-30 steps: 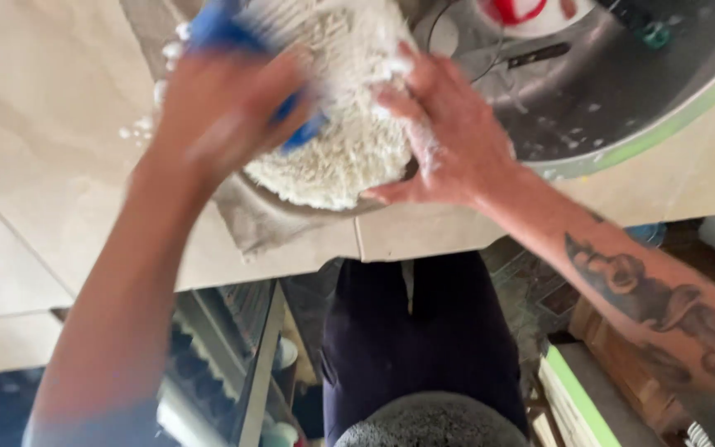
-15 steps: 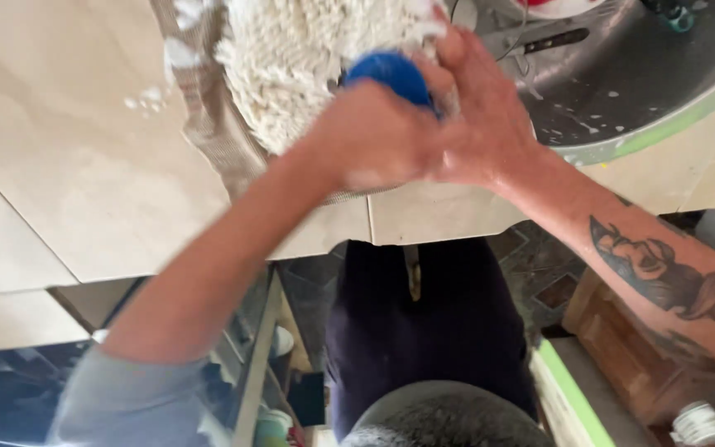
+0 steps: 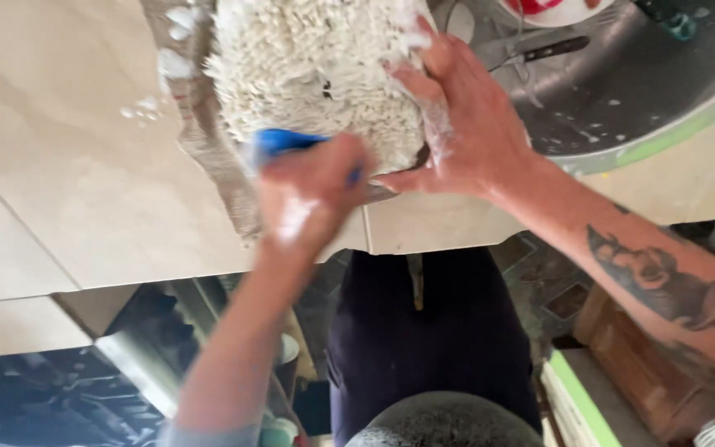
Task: Washing a wool buffing pad in a sink using a scrub brush.
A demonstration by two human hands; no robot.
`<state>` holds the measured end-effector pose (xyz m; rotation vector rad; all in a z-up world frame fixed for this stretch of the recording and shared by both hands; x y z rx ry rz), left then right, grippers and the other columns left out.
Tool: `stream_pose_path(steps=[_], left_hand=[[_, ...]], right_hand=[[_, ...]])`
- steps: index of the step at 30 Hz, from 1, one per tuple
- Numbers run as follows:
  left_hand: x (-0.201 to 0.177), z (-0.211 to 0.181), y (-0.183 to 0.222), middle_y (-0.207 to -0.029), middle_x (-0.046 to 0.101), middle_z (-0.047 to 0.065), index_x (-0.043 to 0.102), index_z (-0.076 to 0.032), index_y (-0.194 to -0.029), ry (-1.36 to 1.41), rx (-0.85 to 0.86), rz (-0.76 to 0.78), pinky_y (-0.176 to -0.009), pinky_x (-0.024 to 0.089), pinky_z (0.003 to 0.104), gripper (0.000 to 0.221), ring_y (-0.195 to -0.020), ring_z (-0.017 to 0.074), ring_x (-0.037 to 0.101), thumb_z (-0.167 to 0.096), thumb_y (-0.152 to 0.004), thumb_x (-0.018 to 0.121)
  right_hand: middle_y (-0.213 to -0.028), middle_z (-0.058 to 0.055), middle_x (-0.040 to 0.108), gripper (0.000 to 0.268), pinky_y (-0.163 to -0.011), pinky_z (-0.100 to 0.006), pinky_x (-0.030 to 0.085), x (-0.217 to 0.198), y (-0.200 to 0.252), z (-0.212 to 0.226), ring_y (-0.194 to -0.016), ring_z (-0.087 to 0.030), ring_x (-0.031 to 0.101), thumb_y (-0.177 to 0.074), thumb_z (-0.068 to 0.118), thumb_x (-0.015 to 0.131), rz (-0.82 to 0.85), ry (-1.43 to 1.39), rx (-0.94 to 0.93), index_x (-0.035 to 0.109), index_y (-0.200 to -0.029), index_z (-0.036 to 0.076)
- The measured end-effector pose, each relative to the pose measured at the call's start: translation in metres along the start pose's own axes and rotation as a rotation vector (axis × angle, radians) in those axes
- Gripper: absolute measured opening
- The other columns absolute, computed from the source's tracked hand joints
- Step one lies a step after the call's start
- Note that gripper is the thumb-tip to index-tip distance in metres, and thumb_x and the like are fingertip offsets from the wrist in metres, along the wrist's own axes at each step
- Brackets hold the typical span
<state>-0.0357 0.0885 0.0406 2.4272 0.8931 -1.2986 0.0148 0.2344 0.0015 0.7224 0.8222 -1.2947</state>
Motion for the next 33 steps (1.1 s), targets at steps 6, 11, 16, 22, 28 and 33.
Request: stream_pose_path(steps=[6,11,16,22,28,33], left_hand=[[-0.017,0.034,-0.028,-0.07,0.066,0.0,0.066,-0.016,-0.086,-0.059,0.094,-0.098,-0.047,0.05,0.036,0.015,-0.056,0.0154,0.063,-0.011,-0.095,0.077],[-0.007,0.017,-0.002,-0.065,0.065,0.003,0.069,-0.013,-0.087,-0.017,-0.064,-0.184,-0.055,0.053,0.042,0.011,-0.052,0.0182,0.063,-0.015,-0.093,0.078],[-0.038,0.052,-0.038,-0.06,0.064,0.007,0.068,-0.013,-0.076,-0.108,-0.037,-0.303,-0.066,0.055,0.05,0.017,-0.05,0.0239,0.063,-0.017,-0.087,0.079],[-0.015,0.06,-0.009,-0.074,0.069,0.01,0.068,-0.009,-0.086,0.055,-0.23,-0.358,-0.057,0.055,0.037,0.019,-0.058,0.0194,0.067,-0.011,-0.104,0.072],[-0.042,0.046,-0.005,-0.07,0.066,0.016,0.068,-0.002,-0.087,-0.037,-0.214,-0.456,-0.056,0.053,0.039,0.02,-0.06,0.029,0.066,-0.015,-0.098,0.078],[-0.041,0.065,-0.048,-0.07,0.067,0.015,0.064,-0.006,-0.08,0.0,-0.181,-0.447,-0.06,0.055,0.04,0.024,-0.061,0.0277,0.068,-0.015,-0.099,0.075]], right_hand=[[-0.165,-0.02,0.025,0.13,-0.123,-0.053,0.046,0.011,0.004,0.005,-0.151,-0.042,0.039,-0.064,0.064,0.103,0.004,-0.069,-0.016,0.024,-0.159,0.02],[-0.159,-0.019,0.03,0.128,-0.122,-0.053,0.046,0.015,0.013,0.002,-0.15,-0.04,0.039,-0.064,0.066,0.101,0.057,-0.074,0.087,0.027,-0.157,0.019],[-0.164,-0.025,0.023,0.134,-0.122,-0.054,0.041,0.011,0.002,0.003,-0.151,-0.043,0.034,-0.06,0.067,0.1,0.052,-0.03,0.079,0.026,-0.158,0.015],[-0.167,-0.019,0.02,0.129,-0.124,-0.053,0.042,0.004,0.003,-0.006,-0.152,-0.042,0.037,-0.063,0.062,0.1,0.021,0.004,0.029,0.026,-0.159,0.017],[-0.164,-0.021,0.025,0.129,-0.122,-0.053,0.045,0.005,0.01,0.001,-0.149,-0.046,0.04,-0.061,0.059,0.102,0.02,-0.029,0.037,0.027,-0.157,0.017],[-0.161,-0.022,0.028,0.124,-0.122,-0.054,0.045,0.0,0.006,0.008,-0.152,-0.047,0.037,-0.066,0.057,0.102,-0.008,-0.061,-0.014,0.028,-0.156,0.016]])
Point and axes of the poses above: each hand's wrist, its own y-axis away from the middle knuckle, its own x-axis out of the palm, z = x × y, the point moved 10 cm from there along -y, towards the middle knuckle
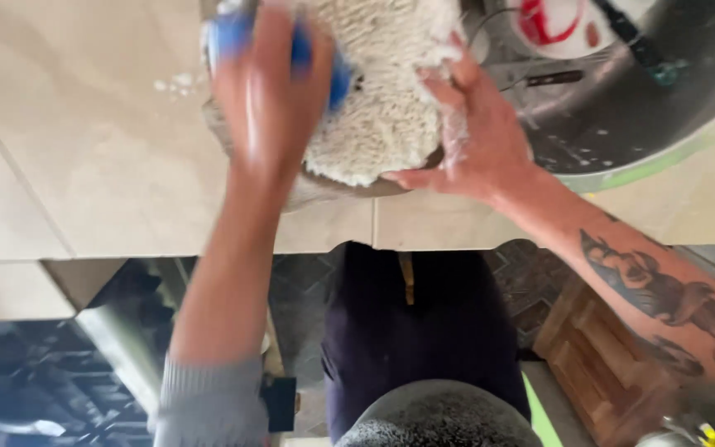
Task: Washing a wool buffing pad in a sink using a scrub brush.
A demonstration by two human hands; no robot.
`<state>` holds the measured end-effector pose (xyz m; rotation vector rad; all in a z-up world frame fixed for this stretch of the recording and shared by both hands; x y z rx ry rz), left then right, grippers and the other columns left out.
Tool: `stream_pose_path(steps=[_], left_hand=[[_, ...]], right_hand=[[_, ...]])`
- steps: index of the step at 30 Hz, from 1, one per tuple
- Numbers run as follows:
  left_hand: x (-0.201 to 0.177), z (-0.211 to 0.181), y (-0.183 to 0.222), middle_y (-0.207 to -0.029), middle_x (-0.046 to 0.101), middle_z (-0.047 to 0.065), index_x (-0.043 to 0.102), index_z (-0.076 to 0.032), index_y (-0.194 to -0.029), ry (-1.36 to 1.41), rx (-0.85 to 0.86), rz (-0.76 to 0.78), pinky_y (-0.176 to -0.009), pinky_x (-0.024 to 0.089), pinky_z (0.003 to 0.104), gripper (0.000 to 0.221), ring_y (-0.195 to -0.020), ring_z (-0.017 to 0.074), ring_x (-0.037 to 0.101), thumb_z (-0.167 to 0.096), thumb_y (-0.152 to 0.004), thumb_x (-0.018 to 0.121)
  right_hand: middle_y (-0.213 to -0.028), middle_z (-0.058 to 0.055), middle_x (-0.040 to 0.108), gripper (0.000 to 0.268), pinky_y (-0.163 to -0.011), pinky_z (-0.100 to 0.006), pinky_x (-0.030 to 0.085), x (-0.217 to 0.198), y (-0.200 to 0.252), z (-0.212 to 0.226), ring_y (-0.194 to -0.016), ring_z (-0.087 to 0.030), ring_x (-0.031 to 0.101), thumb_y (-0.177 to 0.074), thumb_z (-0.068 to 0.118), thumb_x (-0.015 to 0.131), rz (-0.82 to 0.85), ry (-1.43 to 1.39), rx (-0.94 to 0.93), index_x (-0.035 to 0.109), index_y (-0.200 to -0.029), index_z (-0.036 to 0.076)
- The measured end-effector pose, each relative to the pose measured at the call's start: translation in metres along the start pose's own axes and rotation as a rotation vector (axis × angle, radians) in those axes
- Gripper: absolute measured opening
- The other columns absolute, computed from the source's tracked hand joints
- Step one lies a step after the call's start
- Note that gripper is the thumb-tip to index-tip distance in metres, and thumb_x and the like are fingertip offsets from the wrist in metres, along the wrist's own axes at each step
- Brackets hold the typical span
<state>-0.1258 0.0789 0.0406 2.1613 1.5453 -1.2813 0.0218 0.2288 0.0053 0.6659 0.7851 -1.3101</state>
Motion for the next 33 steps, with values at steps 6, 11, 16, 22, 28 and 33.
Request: stream_pose_path(steps=[6,11,16,22,28,33], left_hand=[[-0.03,-0.028,0.037,-0.081,0.069,0.018,0.063,-0.005,-0.085,-0.008,-0.075,0.112,-0.071,0.053,0.051,0.02,-0.072,0.0297,0.071,-0.011,-0.103,0.071],[-0.011,-0.018,-0.014,-0.077,0.069,0.015,0.066,-0.006,-0.084,-0.14,0.097,0.125,-0.063,0.052,0.046,0.02,-0.067,0.0308,0.069,-0.016,-0.095,0.079],[0.008,-0.031,0.052,-0.082,0.068,0.011,0.064,-0.01,-0.091,0.024,-0.087,0.256,-0.072,0.058,0.041,0.016,-0.075,0.0263,0.071,-0.012,-0.101,0.076],[0.044,-0.078,0.06,-0.077,0.069,0.01,0.066,-0.009,-0.092,0.113,0.097,0.438,-0.059,0.05,0.046,0.016,-0.068,0.0325,0.067,-0.017,-0.088,0.079],[0.046,-0.042,0.07,-0.075,0.065,0.006,0.064,-0.014,-0.09,0.045,-0.139,0.317,-0.058,0.053,0.04,0.009,-0.062,0.0236,0.065,-0.02,-0.093,0.071],[0.022,-0.031,0.045,-0.082,0.067,0.004,0.065,-0.013,-0.099,0.084,0.108,0.349,-0.055,0.053,0.035,0.008,-0.063,0.0181,0.065,-0.006,-0.098,0.068]], right_hand=[[-0.16,-0.02,0.03,0.126,-0.121,-0.055,0.043,0.008,-0.004,0.0,-0.149,-0.043,0.037,-0.062,0.061,0.102,-0.017,-0.002,0.01,0.028,-0.154,0.018],[-0.164,-0.022,0.026,0.132,-0.125,-0.052,0.042,0.019,-0.004,-0.006,-0.153,-0.043,0.035,-0.061,0.066,0.1,0.031,-0.052,0.065,0.023,-0.158,0.02],[-0.164,-0.022,0.024,0.139,-0.126,-0.051,0.037,0.002,-0.019,-0.02,-0.153,-0.043,0.033,-0.061,0.068,0.1,0.018,-0.069,0.147,0.016,-0.159,0.014],[-0.17,-0.02,0.023,0.139,-0.134,-0.05,0.03,0.014,-0.006,-0.022,-0.159,-0.039,0.033,-0.075,0.062,0.099,0.106,-0.085,0.206,0.009,-0.166,0.007],[-0.168,-0.025,0.017,0.15,-0.13,-0.052,0.028,0.013,-0.003,-0.022,-0.153,-0.042,0.03,-0.062,0.064,0.101,0.053,-0.053,0.169,0.006,-0.163,0.007],[-0.17,-0.022,0.019,0.147,-0.132,-0.051,0.031,-0.007,-0.01,-0.009,-0.158,-0.04,0.028,-0.065,0.057,0.103,-0.036,-0.106,0.067,0.006,-0.165,0.013]])
Point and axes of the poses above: each hand's wrist, its own y-axis away from the middle knuckle, its own x-axis out of the palm, z = x × y, the point moved 10 cm from there along -y, towards the middle knuckle
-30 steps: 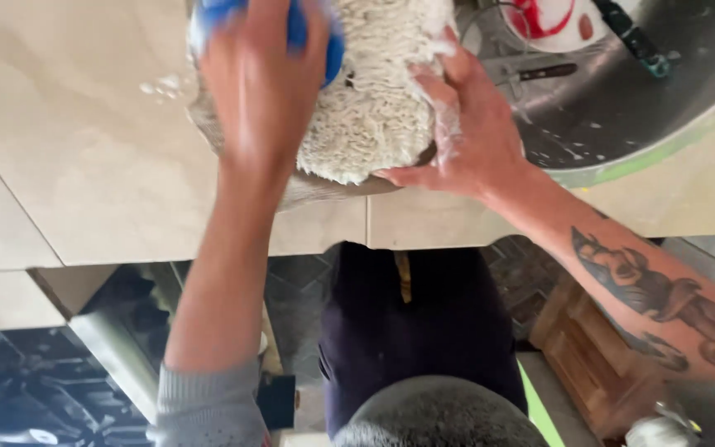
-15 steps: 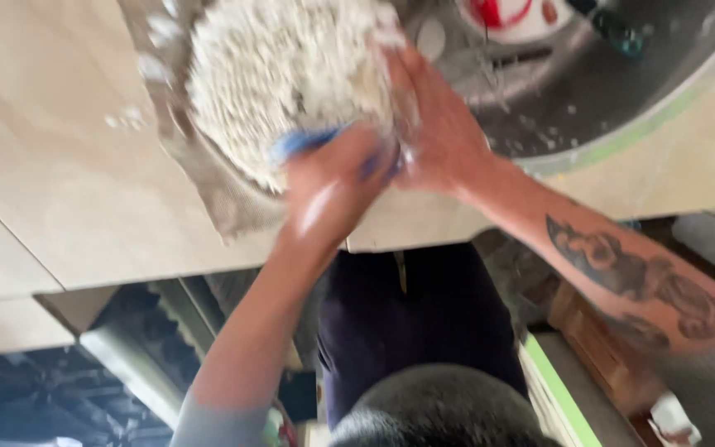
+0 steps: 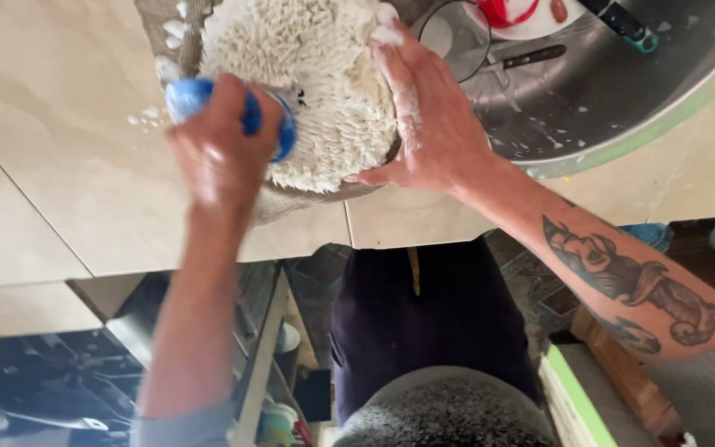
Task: Washing a wool buffing pad in a sink using a scrub brush.
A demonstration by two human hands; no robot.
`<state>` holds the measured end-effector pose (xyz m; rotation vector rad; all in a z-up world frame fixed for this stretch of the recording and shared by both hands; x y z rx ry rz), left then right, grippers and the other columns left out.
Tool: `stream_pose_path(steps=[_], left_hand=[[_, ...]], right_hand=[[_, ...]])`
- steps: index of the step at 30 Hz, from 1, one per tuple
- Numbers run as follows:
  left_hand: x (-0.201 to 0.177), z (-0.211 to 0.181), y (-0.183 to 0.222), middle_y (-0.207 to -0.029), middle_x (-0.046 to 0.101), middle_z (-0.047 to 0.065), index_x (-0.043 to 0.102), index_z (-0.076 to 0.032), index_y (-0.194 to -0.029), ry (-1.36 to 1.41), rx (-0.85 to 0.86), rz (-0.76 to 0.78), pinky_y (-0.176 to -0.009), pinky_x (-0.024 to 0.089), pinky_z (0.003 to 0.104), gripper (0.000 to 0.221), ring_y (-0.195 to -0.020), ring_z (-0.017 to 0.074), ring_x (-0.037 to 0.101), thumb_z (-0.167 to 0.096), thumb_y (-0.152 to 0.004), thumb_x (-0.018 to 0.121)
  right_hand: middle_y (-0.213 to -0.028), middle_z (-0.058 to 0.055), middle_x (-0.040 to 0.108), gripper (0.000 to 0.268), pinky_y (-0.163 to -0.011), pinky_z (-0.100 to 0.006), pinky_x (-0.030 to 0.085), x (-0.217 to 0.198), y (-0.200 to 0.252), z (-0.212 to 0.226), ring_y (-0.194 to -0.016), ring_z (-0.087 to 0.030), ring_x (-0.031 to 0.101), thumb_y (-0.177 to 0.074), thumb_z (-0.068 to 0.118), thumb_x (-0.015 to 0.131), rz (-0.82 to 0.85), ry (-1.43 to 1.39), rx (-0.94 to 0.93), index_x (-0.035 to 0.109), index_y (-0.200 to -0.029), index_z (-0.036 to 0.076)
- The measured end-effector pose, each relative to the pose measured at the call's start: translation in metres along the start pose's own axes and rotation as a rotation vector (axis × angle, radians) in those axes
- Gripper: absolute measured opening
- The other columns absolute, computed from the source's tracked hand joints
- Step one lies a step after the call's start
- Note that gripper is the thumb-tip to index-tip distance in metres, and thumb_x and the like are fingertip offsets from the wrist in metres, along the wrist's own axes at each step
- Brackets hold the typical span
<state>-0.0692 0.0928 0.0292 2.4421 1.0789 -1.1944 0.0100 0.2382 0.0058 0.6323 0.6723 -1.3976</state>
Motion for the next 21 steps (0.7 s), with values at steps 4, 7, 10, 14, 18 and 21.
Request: stream_pose_path(steps=[4,7,10,14,18,21], left_hand=[[0.016,0.039,0.004,-0.079,0.067,0.003,0.063,-0.015,-0.096,-0.08,-0.003,-0.048,-0.055,0.054,0.035,0.008,-0.062,0.0173,0.065,-0.008,-0.099,0.067],[0.041,0.02,-0.013,-0.073,0.065,0.005,0.068,-0.015,-0.099,-0.232,0.287,0.124,-0.051,0.051,0.038,0.01,-0.057,0.0202,0.063,-0.01,-0.093,0.063],[-0.002,0.012,-0.051,-0.076,0.066,0.001,0.057,-0.009,-0.091,0.064,-0.229,0.069,-0.047,0.055,0.034,0.015,-0.06,0.0165,0.067,-0.015,-0.102,0.065],[0.045,-0.03,-0.045,-0.092,0.071,0.01,0.057,-0.012,-0.104,-0.057,0.202,0.255,-0.069,0.058,0.043,0.01,-0.078,0.0266,0.071,-0.018,-0.102,0.065],[0.064,-0.005,-0.037,-0.086,0.076,0.002,0.065,-0.015,-0.103,-0.194,0.058,0.465,-0.064,0.059,0.041,0.009,-0.073,0.0216,0.073,-0.023,-0.102,0.07],[-0.022,-0.122,-0.073,-0.1,0.069,0.025,0.055,0.008,-0.109,-0.045,0.281,-0.188,-0.078,0.059,0.047,0.048,-0.088,0.0363,0.071,-0.017,-0.07,0.069]], right_hand=[[-0.168,-0.023,0.021,0.143,-0.131,-0.052,0.031,0.007,0.001,-0.007,-0.156,-0.04,0.03,-0.069,0.057,0.104,-0.032,0.033,0.009,0.008,-0.165,0.011],[-0.166,-0.023,0.024,0.144,-0.129,-0.053,0.032,-0.002,0.001,-0.008,-0.155,-0.041,0.03,-0.068,0.059,0.104,-0.034,0.05,0.016,0.008,-0.164,0.011],[-0.166,-0.023,0.024,0.146,-0.13,-0.053,0.033,-0.001,0.007,-0.004,-0.156,-0.041,0.029,-0.066,0.061,0.104,-0.031,0.001,-0.016,0.007,-0.164,0.012],[-0.167,-0.023,0.022,0.143,-0.13,-0.055,0.032,0.003,0.003,-0.003,-0.157,-0.04,0.029,-0.067,0.055,0.103,-0.04,0.035,-0.018,0.007,-0.164,0.013],[-0.166,-0.023,0.023,0.146,-0.128,-0.057,0.032,0.004,0.0,-0.008,-0.155,-0.042,0.03,-0.062,0.055,0.104,-0.009,0.058,0.011,0.007,-0.164,0.014],[-0.166,-0.024,0.023,0.147,-0.126,-0.055,0.034,0.004,-0.005,-0.006,-0.152,-0.043,0.033,-0.055,0.052,0.102,0.042,0.095,0.068,0.009,-0.163,0.015]])
Point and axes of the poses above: each hand's wrist, its own y-axis away from the middle knuckle, its own x-axis out of the palm, z = x × y, the point moved 10 cm from there along -y, towards the middle knuckle
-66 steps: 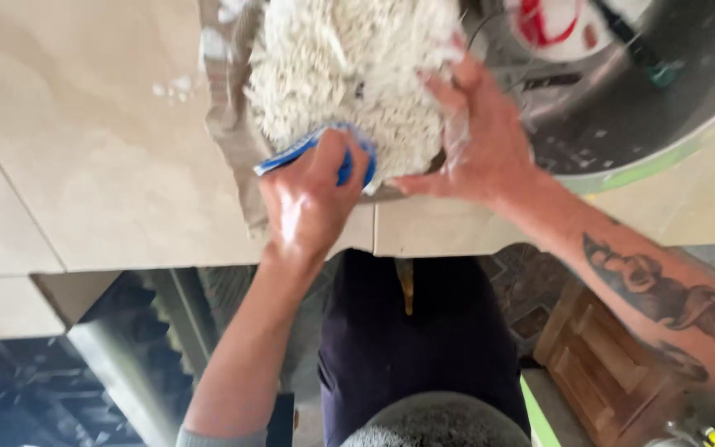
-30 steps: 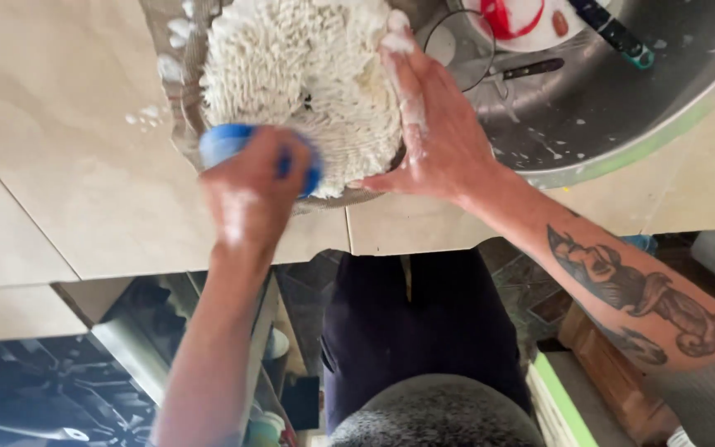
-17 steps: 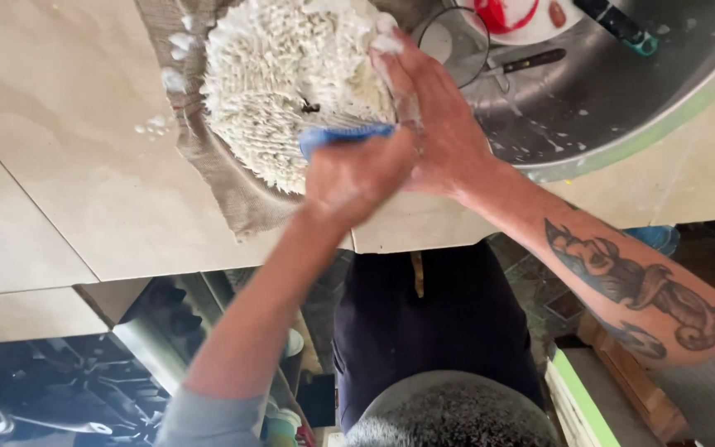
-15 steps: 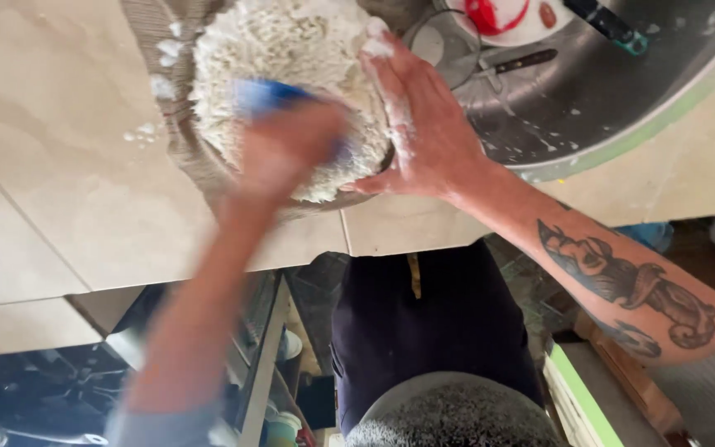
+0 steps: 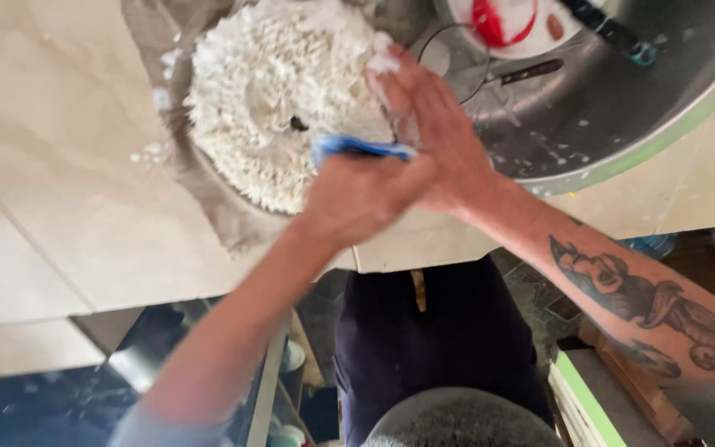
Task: Washing a wool buffing pad in a sink using a scrub brush.
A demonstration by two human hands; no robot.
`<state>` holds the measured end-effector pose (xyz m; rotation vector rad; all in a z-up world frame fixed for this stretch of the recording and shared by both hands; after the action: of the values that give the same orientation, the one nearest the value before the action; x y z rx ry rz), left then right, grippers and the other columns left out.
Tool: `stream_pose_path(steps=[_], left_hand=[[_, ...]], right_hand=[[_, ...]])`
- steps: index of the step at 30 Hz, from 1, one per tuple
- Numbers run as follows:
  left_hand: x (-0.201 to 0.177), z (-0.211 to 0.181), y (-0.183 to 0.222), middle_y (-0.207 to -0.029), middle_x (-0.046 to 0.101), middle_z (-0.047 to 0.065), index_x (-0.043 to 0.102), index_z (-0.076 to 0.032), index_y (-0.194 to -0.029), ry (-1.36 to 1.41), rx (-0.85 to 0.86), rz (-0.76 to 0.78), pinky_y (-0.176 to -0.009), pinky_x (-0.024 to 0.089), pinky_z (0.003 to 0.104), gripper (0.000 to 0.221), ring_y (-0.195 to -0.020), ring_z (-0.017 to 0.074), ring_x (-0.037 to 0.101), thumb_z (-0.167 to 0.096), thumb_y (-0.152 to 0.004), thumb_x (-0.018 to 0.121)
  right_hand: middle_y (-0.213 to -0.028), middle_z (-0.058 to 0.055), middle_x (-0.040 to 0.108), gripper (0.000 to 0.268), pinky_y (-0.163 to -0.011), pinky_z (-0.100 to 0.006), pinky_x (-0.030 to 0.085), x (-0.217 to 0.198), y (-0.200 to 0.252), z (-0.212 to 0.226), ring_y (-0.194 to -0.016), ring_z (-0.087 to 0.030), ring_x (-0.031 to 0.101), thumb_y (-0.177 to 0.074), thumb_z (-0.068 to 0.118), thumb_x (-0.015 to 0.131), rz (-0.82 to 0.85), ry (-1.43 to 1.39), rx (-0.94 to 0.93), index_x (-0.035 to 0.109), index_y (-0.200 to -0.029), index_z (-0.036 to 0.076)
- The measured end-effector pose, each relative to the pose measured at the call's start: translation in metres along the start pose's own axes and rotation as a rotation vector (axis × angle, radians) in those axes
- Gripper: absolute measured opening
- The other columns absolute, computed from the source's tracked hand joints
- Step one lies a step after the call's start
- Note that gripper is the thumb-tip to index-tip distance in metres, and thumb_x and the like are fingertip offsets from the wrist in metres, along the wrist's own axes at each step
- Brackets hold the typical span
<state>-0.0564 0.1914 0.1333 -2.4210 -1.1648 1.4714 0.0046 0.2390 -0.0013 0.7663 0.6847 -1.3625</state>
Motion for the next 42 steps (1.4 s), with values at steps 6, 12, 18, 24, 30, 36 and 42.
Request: stream_pose_path(steps=[6,12,18,24,30,36,42], left_hand=[[0.069,0.096,0.115,-0.098,0.076,0.01,0.072,-0.011,-0.11,0.16,0.15,0.423,-0.07,0.058,0.043,0.028,-0.081,0.029,0.073,-0.012,-0.082,0.073],[0.078,0.076,0.105,-0.086,0.074,0.009,0.074,-0.013,-0.105,0.132,0.012,0.461,-0.059,0.056,0.045,0.022,-0.067,0.0295,0.069,-0.014,-0.083,0.08],[0.021,0.051,0.081,-0.076,0.067,0.01,0.066,-0.008,-0.089,0.303,-0.373,0.283,-0.061,0.055,0.039,0.016,-0.065,0.0223,0.065,-0.017,-0.091,0.078],[-0.051,0.101,0.161,-0.077,0.052,0.001,0.053,-0.007,-0.088,0.877,-1.024,-0.343,-0.069,0.042,0.032,0.027,-0.073,0.0116,0.048,-0.019,-0.106,0.07],[-0.032,0.073,0.137,-0.095,0.069,0.012,0.063,-0.006,-0.099,1.901,-1.001,-0.702,-0.084,0.052,0.042,0.025,-0.091,0.0269,0.065,-0.031,-0.102,0.06],[-0.019,0.074,0.125,-0.121,0.071,0.021,0.066,-0.005,-0.118,2.067,-0.958,-0.646,-0.107,0.052,0.052,0.038,-0.114,0.0372,0.068,-0.032,-0.092,0.061],[-0.023,0.081,0.128,-0.104,0.063,0.009,0.057,-0.006,-0.112,1.795,-0.761,-0.223,-0.087,0.051,0.036,0.031,-0.094,0.0236,0.061,-0.005,-0.082,0.064]], right_hand=[[-0.168,-0.023,0.019,0.15,-0.13,-0.054,0.031,0.003,0.009,-0.001,-0.152,-0.043,0.034,-0.06,0.064,0.102,-0.042,-0.013,-0.037,0.009,-0.165,0.01],[-0.167,-0.023,0.017,0.149,-0.128,-0.055,0.028,0.012,0.003,-0.011,-0.152,-0.044,0.032,-0.056,0.066,0.101,0.011,-0.016,0.015,0.012,-0.163,0.011],[-0.173,-0.019,0.014,0.13,-0.128,-0.055,0.029,-0.017,0.004,-0.005,-0.156,-0.043,0.029,-0.07,0.052,0.093,0.019,-0.16,-0.002,0.017,-0.167,0.011],[-0.15,-0.009,0.049,0.067,-0.106,-0.034,0.048,-0.033,-0.032,-0.017,-0.131,-0.023,0.054,-0.101,0.04,0.062,0.014,-1.001,0.502,0.036,-0.156,0.011],[-0.096,-0.002,0.067,0.045,-0.071,-0.032,0.048,-0.014,-0.038,-0.051,-0.08,-0.015,0.058,-0.099,0.045,0.058,0.148,-0.942,0.768,0.068,-0.12,0.006],[-0.095,-0.006,0.065,0.057,-0.072,-0.034,0.048,0.001,-0.017,-0.068,-0.083,-0.015,0.056,-0.098,0.055,0.066,0.194,-0.808,0.883,0.064,-0.117,0.001],[-0.135,-0.002,0.057,0.064,-0.102,-0.038,0.051,-0.096,-0.015,0.069,-0.122,-0.016,0.053,-0.095,0.058,0.054,0.115,-1.064,0.626,0.042,-0.144,0.018]])
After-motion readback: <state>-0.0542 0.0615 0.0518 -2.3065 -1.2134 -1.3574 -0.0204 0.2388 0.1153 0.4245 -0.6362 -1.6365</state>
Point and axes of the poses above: each hand's wrist, its own y-axis away from the middle knuckle, its own x-axis out of the palm, z = x × y, the point moved 10 cm from there along -y, towards the middle knuckle
